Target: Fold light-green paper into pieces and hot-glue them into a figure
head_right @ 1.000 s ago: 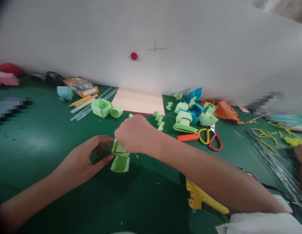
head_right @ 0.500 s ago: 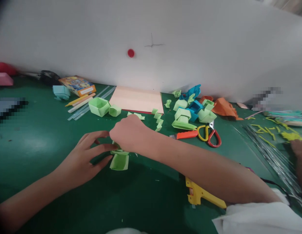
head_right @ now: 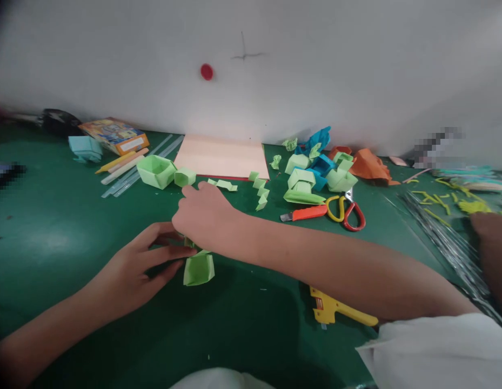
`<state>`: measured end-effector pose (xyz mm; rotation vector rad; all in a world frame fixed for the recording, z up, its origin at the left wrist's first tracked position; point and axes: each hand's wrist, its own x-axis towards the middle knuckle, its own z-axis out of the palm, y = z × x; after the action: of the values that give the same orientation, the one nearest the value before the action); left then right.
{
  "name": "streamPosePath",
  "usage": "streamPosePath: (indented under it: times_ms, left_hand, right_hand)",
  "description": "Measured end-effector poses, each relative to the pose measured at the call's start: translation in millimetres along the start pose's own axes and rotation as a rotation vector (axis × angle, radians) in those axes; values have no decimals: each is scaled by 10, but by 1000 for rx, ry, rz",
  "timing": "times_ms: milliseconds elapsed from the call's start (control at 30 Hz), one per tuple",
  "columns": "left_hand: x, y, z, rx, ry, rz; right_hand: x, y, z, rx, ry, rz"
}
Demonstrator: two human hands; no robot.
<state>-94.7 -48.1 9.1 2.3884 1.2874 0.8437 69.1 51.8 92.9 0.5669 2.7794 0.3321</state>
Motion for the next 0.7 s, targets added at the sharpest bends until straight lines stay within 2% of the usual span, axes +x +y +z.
streamPosePath:
  times_ms: [167, 433, 700]
  left_hand:
    - [6, -14, -15, 5, -21, 10]
    - [2, -44, -43, 51, -19, 35]
    - [16, -51, -37, 56, -9, 29]
  right_hand:
    - [-6, -12, -5, -8, -18, -15]
    - [-1, -5, 86, -127, 96, -65]
    - [50, 1, 77, -57, 17, -24]
